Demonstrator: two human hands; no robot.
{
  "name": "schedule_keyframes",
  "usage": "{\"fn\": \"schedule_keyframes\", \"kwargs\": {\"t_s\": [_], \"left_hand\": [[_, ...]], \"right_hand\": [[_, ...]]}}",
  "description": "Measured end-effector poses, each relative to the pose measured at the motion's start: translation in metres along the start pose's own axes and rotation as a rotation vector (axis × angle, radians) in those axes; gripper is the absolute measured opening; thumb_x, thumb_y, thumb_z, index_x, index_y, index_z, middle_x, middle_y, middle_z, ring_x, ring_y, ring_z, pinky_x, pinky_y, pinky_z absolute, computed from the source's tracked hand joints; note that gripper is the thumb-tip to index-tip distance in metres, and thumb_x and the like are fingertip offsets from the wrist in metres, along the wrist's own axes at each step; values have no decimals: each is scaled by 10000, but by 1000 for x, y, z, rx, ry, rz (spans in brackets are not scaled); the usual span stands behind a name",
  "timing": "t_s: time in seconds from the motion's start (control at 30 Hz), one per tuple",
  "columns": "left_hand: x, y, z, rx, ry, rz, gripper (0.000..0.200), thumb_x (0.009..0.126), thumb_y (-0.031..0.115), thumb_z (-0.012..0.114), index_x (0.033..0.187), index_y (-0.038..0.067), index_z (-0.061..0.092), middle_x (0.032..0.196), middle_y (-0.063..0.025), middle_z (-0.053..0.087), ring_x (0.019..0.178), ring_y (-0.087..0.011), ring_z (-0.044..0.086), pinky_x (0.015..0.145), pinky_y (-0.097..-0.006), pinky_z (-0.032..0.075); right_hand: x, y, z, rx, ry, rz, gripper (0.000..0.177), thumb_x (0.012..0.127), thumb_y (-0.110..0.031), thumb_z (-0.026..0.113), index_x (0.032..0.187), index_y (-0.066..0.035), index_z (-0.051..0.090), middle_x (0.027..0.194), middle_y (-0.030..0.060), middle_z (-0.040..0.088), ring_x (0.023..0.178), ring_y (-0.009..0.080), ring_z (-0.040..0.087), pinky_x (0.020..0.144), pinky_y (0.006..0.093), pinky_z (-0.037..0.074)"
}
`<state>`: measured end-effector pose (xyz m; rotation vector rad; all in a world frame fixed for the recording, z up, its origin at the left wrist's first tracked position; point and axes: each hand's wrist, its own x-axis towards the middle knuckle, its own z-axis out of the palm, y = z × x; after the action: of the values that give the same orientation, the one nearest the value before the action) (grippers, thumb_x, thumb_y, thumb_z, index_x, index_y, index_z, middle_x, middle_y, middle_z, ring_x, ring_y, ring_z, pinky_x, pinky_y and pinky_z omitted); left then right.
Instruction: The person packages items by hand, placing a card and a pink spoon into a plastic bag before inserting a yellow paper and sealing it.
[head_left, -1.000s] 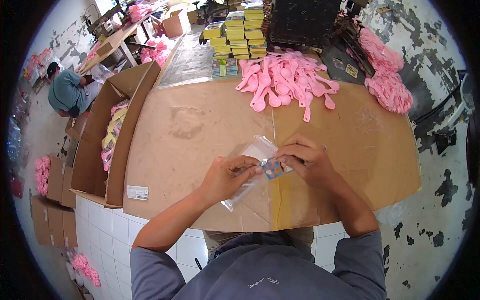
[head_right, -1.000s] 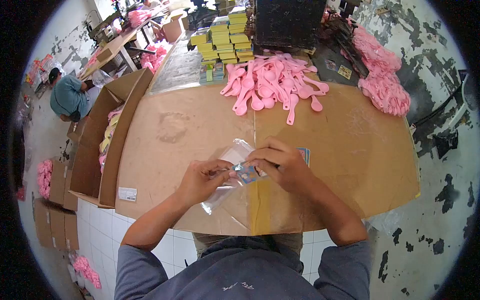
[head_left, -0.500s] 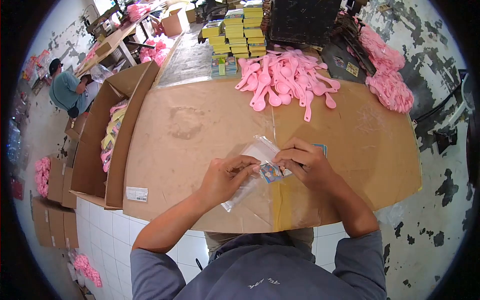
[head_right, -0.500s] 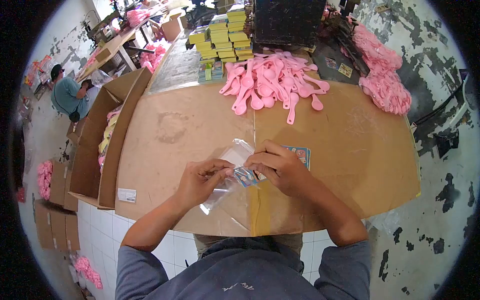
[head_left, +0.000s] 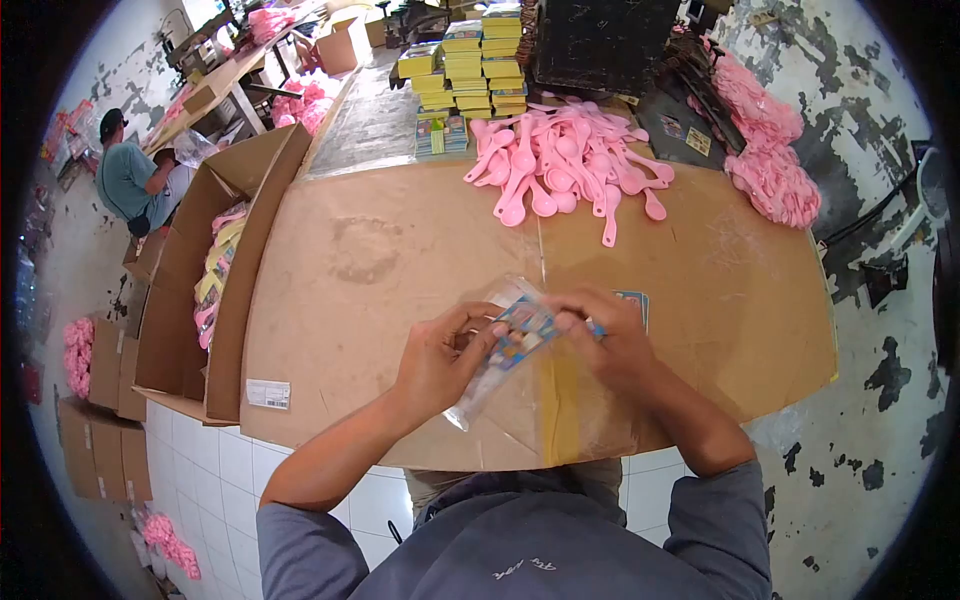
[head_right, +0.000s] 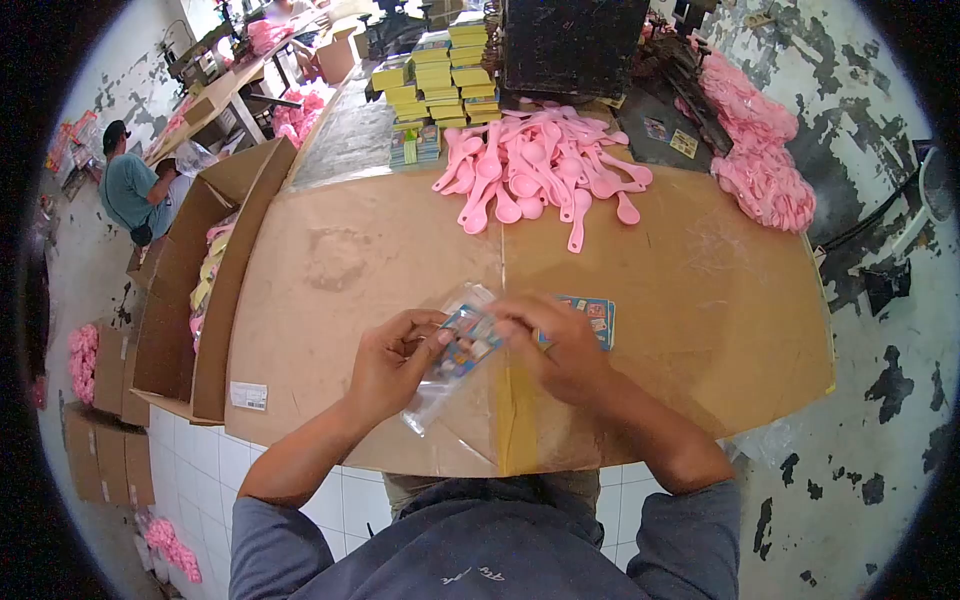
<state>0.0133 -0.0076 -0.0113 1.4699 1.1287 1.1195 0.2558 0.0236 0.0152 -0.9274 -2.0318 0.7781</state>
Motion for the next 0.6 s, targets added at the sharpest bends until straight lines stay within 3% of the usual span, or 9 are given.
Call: {"fn": "schedule_keyframes", "kwargs": {"t_s": [0.1,0.2,0.27,0.33,0.4,0.5,0.6], "left_hand": [[0,2,0,8,27,42,199,1011,106,675,1165,-20,668,876,-85,771,737,-40,669,600,-234,529],[-1,4,0,-35,36,25,193,1017,100,665,1167,-21,667,886,-77,766,725,-34,654,606,-228,523],[1,5,-1,-66,39,12,201,1018,93,661,1183,-23,658,899,-76,761,738,-37,654,624,-225,526],[1,4,-3,-68,42,-8,226,1017,83,659,1214,-26,641,919,-76,755,768,-42,663,651,-222,533],[1,12,-4,-142,28,-85,264,1013,68,656,1255,-28,612,946,-82,749,804,-50,672,684,-222,540],[2,13,-3,-165,-5,-94,302,1018,77,650,1295,-24,585,989,-76,739,841,-69,675,691,-221,535],[4,5,-4,-183,-19,-81,312,1019,76,646,1308,-20,575,1013,-71,734,850,-74,677,683,-220,533]], "right_hand": [[2,-11,10,41,-144,-229,296,927,-88,720,1217,-38,691,988,107,679,845,223,662,768,325,524],[4,-8,3,22,-352,12,318,920,-83,725,1233,-44,690,1014,107,686,921,218,666,809,336,530],[23,21,-21,49,-311,-225,304,946,-72,672,1249,-51,692,1073,117,694,998,255,666,872,378,530],[42,79,-59,-108,-66,137,321,971,-75,605,1285,-50,668,1137,137,702,1049,309,668,941,424,517],[71,107,-93,-331,219,143,355,975,-91,557,1318,-42,633,1215,171,688,1082,374,661,984,453,503],[86,167,-131,-457,54,299,400,957,-102,574,1350,-35,601,1293,194,654,1160,397,629,1041,463,472],[75,177,-115,-568,175,-4,411,954,-99,579,1361,-51,600,1313,193,631,1196,396,594,1052,469,453]]}}
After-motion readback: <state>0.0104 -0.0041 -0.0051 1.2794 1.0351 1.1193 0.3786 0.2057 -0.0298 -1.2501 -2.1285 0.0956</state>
